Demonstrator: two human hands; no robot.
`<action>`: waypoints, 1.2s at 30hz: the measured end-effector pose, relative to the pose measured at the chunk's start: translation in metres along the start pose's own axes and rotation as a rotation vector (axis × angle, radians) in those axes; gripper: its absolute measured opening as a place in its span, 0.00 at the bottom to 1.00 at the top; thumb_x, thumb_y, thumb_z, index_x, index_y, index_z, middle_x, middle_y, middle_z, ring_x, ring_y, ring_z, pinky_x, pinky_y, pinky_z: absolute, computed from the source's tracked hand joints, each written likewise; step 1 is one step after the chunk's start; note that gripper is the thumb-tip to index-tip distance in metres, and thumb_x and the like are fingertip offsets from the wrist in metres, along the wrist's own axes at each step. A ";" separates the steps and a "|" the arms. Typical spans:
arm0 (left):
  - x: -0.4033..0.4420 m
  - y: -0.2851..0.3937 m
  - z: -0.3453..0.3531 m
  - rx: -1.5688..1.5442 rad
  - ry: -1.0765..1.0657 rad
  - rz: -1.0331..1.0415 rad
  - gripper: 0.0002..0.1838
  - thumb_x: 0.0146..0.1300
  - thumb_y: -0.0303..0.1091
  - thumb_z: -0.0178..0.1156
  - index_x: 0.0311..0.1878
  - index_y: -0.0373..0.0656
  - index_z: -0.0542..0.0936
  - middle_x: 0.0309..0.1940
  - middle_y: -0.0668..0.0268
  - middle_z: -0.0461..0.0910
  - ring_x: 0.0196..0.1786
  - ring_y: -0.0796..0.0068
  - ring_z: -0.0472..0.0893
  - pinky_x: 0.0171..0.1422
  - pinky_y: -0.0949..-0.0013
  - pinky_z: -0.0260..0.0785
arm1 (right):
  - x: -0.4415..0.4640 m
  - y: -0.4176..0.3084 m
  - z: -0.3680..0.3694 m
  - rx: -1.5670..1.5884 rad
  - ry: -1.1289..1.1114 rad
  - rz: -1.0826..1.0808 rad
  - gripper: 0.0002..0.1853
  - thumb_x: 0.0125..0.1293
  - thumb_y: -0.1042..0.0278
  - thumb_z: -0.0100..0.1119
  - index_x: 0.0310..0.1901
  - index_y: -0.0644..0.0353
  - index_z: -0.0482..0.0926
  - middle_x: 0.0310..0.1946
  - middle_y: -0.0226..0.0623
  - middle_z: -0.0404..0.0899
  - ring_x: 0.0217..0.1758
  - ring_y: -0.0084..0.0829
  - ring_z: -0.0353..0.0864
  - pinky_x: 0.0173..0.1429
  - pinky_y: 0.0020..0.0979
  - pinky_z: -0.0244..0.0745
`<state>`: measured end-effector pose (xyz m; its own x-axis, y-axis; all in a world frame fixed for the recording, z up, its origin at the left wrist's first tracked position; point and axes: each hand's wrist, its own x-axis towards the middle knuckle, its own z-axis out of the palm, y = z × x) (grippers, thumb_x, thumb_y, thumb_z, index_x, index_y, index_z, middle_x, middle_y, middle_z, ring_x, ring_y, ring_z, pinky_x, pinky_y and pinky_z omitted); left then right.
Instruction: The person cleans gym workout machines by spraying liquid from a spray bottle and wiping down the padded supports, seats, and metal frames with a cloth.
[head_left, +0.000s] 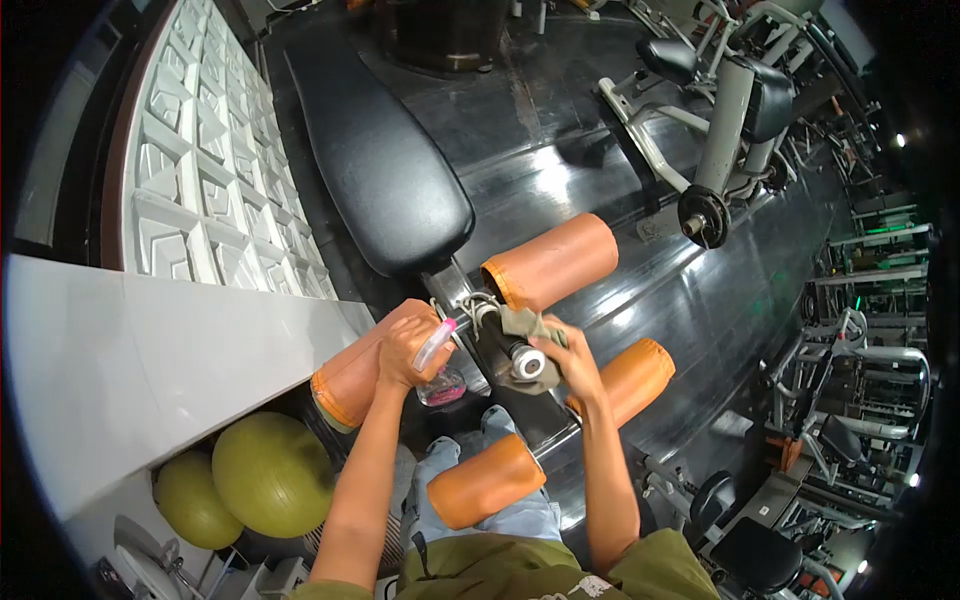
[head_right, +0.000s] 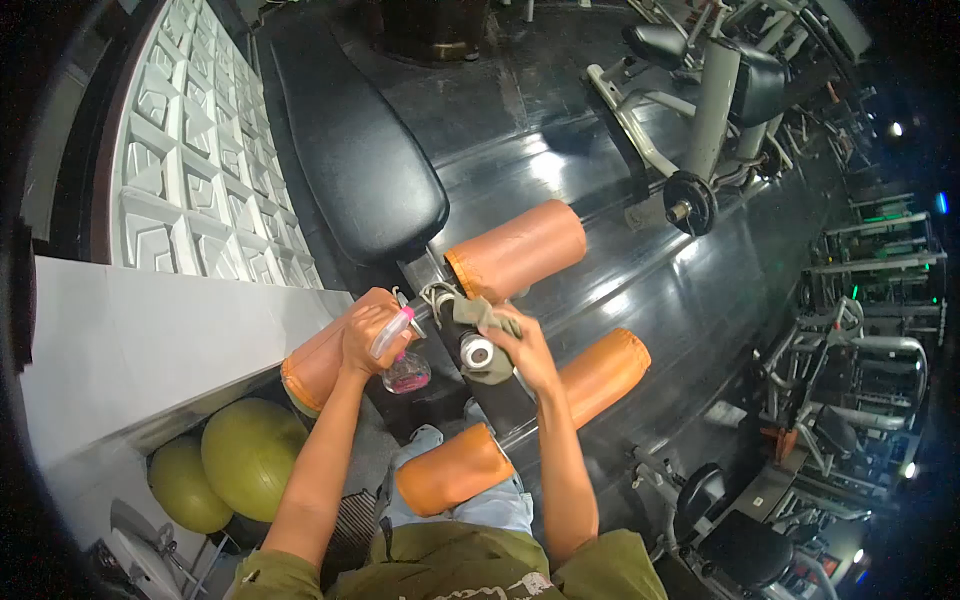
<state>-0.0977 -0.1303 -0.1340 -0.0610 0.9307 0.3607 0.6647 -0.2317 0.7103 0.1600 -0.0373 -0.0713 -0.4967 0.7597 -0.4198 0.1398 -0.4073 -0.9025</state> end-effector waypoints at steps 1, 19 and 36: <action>0.000 0.000 0.000 0.010 0.003 0.002 0.10 0.53 0.40 0.66 0.29 0.42 0.82 0.28 0.58 0.83 0.35 0.56 0.82 0.42 0.59 0.72 | -0.013 0.005 0.005 0.121 0.020 -0.071 0.11 0.68 0.73 0.61 0.49 0.64 0.84 0.44 0.32 0.82 0.50 0.24 0.80 0.59 0.27 0.72; 0.001 0.056 0.005 -0.122 0.205 -0.313 0.15 0.62 0.41 0.60 0.36 0.37 0.84 0.26 0.53 0.81 0.30 0.53 0.81 0.39 0.58 0.70 | 0.010 -0.021 -0.025 -0.059 -0.263 -0.113 0.17 0.61 0.68 0.62 0.50 0.67 0.82 0.46 0.36 0.82 0.55 0.29 0.79 0.66 0.30 0.68; -0.067 0.159 0.035 -0.744 0.581 -0.684 0.13 0.55 0.38 0.61 0.36 0.38 0.76 0.31 0.62 0.83 0.27 0.82 0.74 0.33 0.76 0.65 | 0.090 -0.105 0.052 -1.327 -1.105 -0.321 0.28 0.47 0.50 0.61 0.45 0.65 0.87 0.42 0.57 0.86 0.47 0.53 0.86 0.53 0.45 0.79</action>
<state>0.0376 -0.2194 -0.0663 -0.6974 0.7010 -0.1491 -0.2280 -0.0198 0.9735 0.0561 0.0476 -0.0091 -0.8603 -0.1791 -0.4773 0.1906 0.7554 -0.6269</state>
